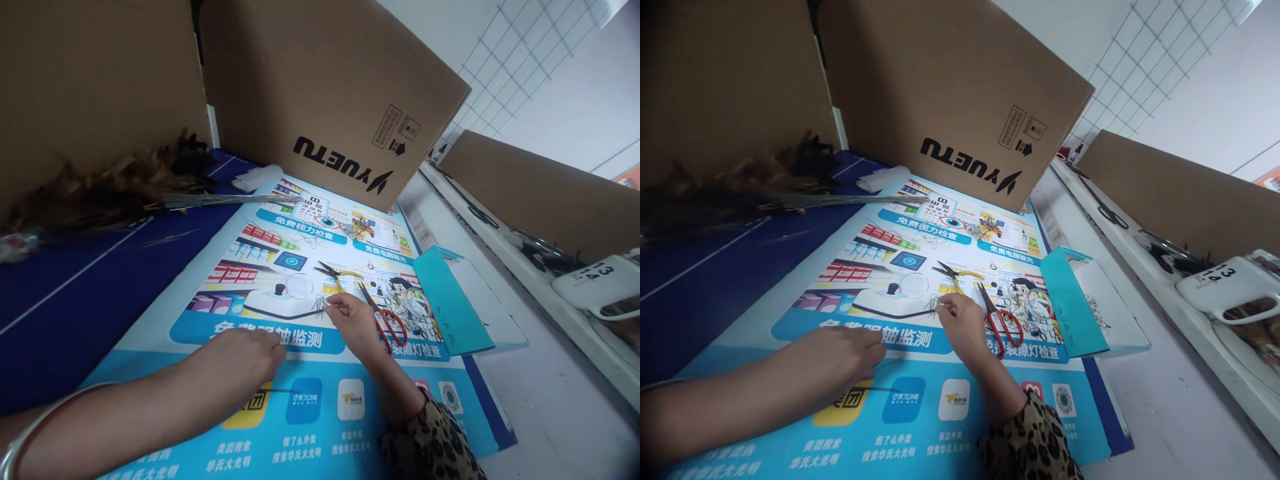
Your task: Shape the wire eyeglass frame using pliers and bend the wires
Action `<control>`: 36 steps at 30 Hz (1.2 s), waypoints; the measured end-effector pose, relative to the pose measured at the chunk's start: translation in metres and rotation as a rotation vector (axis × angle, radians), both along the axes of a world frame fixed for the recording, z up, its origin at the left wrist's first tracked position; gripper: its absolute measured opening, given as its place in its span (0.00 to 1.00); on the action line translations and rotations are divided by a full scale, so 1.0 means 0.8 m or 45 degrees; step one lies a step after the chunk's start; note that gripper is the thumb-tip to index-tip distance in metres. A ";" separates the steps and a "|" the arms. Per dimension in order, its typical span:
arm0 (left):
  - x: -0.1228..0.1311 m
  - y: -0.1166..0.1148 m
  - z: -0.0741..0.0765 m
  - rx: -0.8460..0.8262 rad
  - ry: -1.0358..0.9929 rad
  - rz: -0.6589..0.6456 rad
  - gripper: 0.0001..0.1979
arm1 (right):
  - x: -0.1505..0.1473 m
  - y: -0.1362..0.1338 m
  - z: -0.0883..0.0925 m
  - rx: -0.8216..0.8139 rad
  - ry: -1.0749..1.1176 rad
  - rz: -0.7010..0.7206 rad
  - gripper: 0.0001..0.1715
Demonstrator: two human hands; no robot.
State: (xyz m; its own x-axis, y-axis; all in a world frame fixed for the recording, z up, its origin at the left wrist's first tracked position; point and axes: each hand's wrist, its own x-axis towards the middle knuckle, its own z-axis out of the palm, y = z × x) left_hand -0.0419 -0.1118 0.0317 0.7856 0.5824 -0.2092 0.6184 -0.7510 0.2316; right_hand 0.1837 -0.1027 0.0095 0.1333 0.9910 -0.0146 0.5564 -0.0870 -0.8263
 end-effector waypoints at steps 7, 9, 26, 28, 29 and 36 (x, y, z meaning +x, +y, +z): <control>0.004 -0.004 0.018 -0.066 0.123 -0.047 0.17 | 0.008 0.002 0.000 0.117 -0.094 0.000 0.11; 0.004 -0.005 0.018 -0.050 0.132 -0.067 0.18 | 0.007 0.001 0.004 0.124 -0.198 0.029 0.10; -0.002 -0.005 0.004 -0.006 0.066 -0.052 0.16 | -0.028 -0.027 0.011 0.253 -0.368 0.666 0.10; -0.005 0.000 -0.005 -0.012 -0.011 -0.024 0.14 | -0.029 -0.029 0.013 0.237 -0.386 0.738 0.09; -0.007 0.003 -0.008 -0.014 -0.055 -0.007 0.13 | -0.030 -0.029 0.014 0.231 -0.407 0.772 0.09; -0.008 0.017 -0.006 -0.084 -0.106 0.051 0.11 | -0.039 -0.039 0.019 0.238 -0.601 0.994 0.08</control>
State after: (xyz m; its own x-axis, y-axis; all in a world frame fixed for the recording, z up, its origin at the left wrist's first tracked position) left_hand -0.0486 -0.0986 0.0272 0.7782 0.6006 -0.1834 0.6242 -0.7075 0.3315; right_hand 0.1528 -0.1340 0.0245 -0.6206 0.7831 0.0402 0.6832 0.5652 -0.4623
